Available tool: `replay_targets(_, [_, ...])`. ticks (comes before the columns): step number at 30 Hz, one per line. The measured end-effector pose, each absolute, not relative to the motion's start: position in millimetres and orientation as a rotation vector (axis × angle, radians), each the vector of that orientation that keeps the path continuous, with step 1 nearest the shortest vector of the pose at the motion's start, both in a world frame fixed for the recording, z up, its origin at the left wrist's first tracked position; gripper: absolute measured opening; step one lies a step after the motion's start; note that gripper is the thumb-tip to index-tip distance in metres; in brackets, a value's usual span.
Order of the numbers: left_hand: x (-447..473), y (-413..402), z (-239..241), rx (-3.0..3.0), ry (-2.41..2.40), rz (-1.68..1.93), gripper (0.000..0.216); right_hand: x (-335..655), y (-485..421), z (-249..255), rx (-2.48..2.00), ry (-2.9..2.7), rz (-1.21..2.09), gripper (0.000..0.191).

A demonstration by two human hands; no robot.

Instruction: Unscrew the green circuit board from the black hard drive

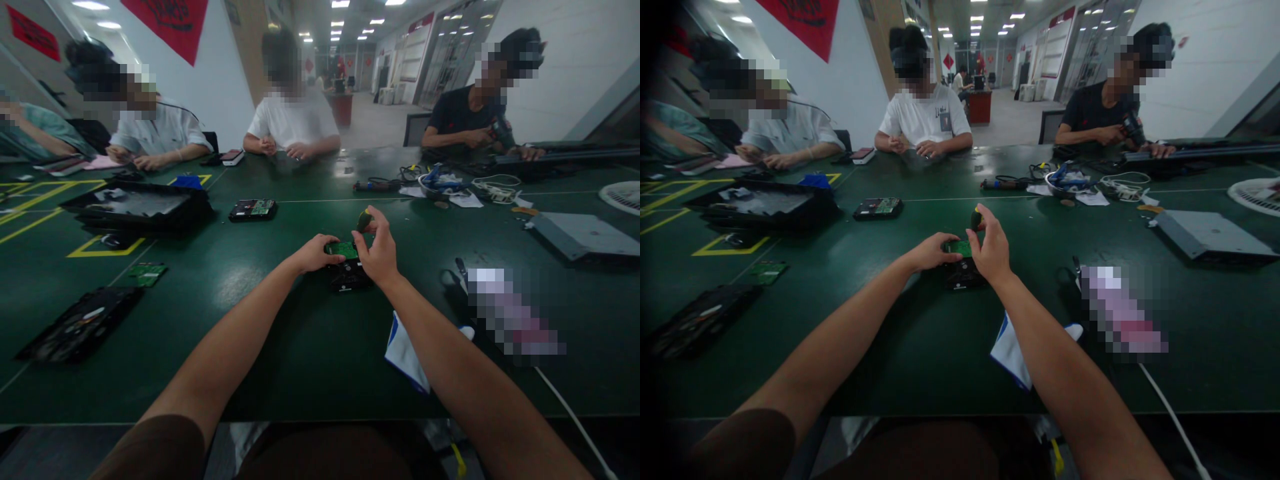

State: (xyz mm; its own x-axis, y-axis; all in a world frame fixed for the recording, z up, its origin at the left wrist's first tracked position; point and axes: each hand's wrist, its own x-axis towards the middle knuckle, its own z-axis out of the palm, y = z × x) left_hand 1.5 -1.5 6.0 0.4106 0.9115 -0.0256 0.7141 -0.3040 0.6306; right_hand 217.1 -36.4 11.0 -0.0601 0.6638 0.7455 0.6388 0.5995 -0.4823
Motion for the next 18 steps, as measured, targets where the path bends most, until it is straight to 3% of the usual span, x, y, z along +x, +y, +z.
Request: replay_targets(18, [1.0,-1.9,6.1,2.143,1.356,0.484,0.079,216.1,-34.1,6.7,-0.985,-1.725,0.041,0.062])
